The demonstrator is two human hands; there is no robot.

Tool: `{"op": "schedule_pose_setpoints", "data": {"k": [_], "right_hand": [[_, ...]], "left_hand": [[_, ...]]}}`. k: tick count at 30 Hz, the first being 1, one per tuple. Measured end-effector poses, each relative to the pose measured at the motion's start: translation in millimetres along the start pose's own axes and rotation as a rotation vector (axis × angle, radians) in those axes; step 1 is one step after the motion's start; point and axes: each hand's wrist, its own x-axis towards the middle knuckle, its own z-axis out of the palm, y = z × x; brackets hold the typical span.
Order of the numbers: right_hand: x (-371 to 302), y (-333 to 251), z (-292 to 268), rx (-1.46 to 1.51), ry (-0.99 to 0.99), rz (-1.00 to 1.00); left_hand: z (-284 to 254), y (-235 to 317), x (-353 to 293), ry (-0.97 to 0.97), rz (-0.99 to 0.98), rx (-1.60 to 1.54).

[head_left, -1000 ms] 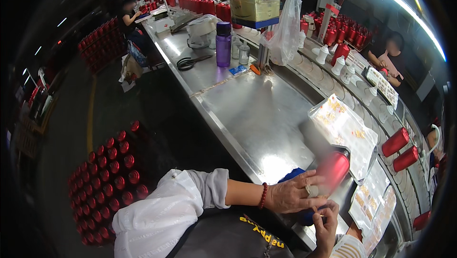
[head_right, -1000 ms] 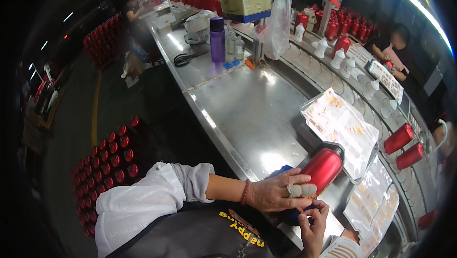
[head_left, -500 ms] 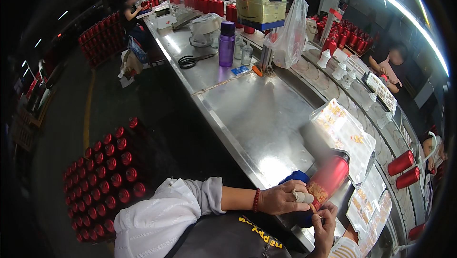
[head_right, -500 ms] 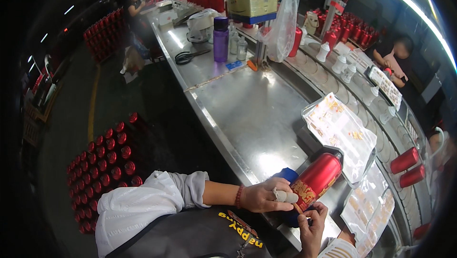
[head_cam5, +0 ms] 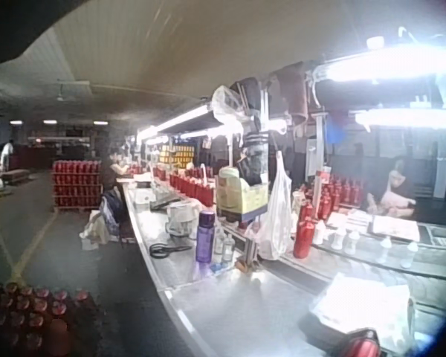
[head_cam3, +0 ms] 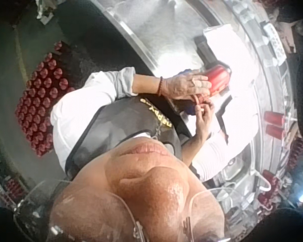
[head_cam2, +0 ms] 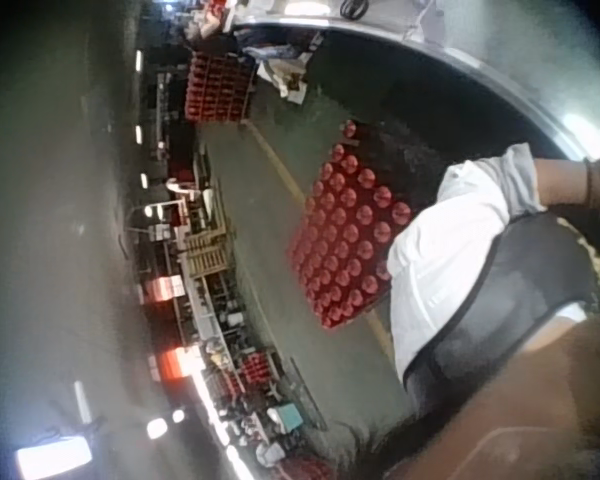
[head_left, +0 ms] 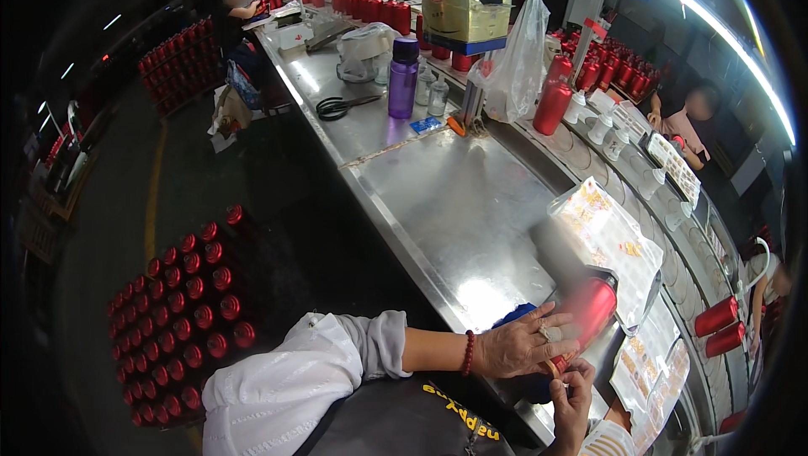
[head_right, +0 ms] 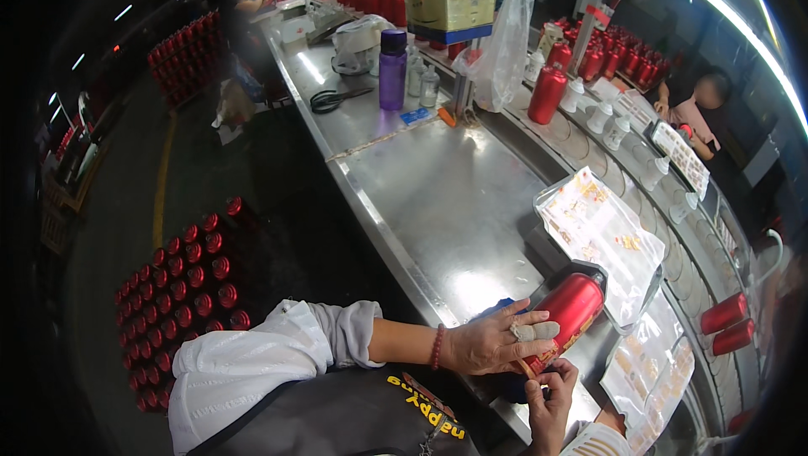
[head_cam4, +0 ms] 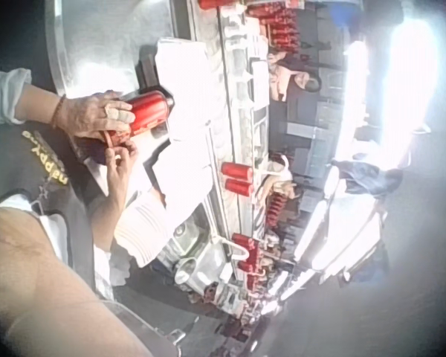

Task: The person applies a gold label to a red cylindrical container, smooths it with a green tool, and wipes the surface with a cloth. The person repeats this process on multiple containers at a stainless steel workstation.

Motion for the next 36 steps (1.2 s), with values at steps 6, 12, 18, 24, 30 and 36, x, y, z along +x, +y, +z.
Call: {"op": "schedule_pose_setpoints", "data": {"k": [6,12,18,24,30,36], "right_hand": [[0,6,-1,-0.038,0.012,0.006],[-1,5,-1,-0.023,0.015,0.006],[0,8,-1,-0.026,0.013,0.014],[1,7,0,-0.015,0.014,0.006],[1,2,0,-0.037,0.008,0.013],[3,0,-2,-0.132,0.023,-0.073]], "left_hand": [[-4,-2,-5,0.030,-0.077,-0.098],[-7,-4,-24,-0.015,-0.027,-0.097],[-13,2,-38,-0.039,0.076,0.000],[-18,7,-25,-0.028,0.159,0.033],[-5,8,-7,-0.008,-0.096,-0.020],[-2,-9,-10,-0.154,-0.217,0.053]]}}
